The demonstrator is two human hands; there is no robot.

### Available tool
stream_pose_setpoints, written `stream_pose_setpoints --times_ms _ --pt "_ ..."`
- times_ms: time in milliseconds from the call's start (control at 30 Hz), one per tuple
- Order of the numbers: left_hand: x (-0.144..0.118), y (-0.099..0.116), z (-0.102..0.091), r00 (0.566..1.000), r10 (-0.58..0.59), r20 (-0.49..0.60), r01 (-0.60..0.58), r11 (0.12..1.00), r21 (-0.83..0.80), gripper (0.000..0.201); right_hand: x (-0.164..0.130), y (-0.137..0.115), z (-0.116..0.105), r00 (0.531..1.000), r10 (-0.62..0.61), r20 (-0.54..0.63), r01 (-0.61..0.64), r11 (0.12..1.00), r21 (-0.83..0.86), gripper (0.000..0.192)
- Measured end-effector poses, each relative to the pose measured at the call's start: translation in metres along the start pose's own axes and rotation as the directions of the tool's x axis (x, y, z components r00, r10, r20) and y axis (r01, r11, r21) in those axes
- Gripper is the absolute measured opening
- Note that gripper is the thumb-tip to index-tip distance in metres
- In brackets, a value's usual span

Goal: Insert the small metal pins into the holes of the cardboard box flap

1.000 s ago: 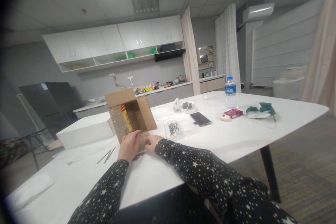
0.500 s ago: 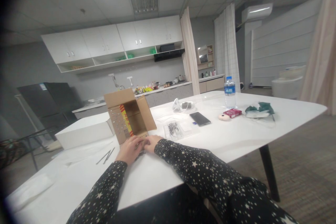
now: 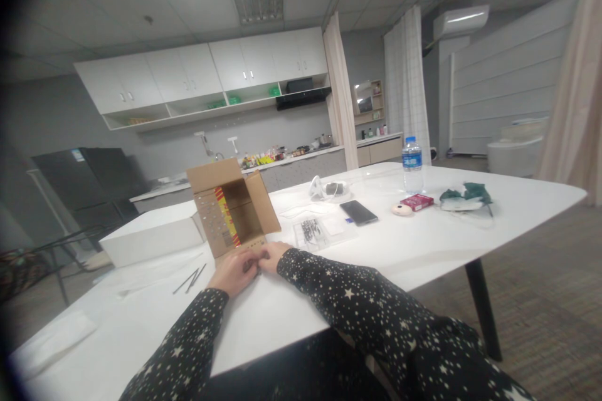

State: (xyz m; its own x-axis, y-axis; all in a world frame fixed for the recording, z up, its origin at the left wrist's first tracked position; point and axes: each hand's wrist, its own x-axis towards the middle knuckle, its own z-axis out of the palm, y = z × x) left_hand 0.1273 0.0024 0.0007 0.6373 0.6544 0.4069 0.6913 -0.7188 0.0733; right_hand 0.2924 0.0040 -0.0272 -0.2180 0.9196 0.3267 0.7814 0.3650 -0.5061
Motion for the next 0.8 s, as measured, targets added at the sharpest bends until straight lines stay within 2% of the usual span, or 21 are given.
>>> stream_pose_setpoints --times_ms 433,800 --pt "-0.0005 0.0015 -0.0011 1.000 0.001 0.013 -0.001 1.000 -0.017 0.018 -0.0008 -0.0021 -0.0020 1.000 -0.002 0.005 0.002 1.000 -0.023 0.022" --pt "-0.0009 0.0019 -0.0029 1.000 -0.001 -0.017 0.001 1.000 -0.002 0.014 -0.0003 0.0003 0.0001 1.000 -0.019 -0.002 0.019 1.000 -0.009 0.020"
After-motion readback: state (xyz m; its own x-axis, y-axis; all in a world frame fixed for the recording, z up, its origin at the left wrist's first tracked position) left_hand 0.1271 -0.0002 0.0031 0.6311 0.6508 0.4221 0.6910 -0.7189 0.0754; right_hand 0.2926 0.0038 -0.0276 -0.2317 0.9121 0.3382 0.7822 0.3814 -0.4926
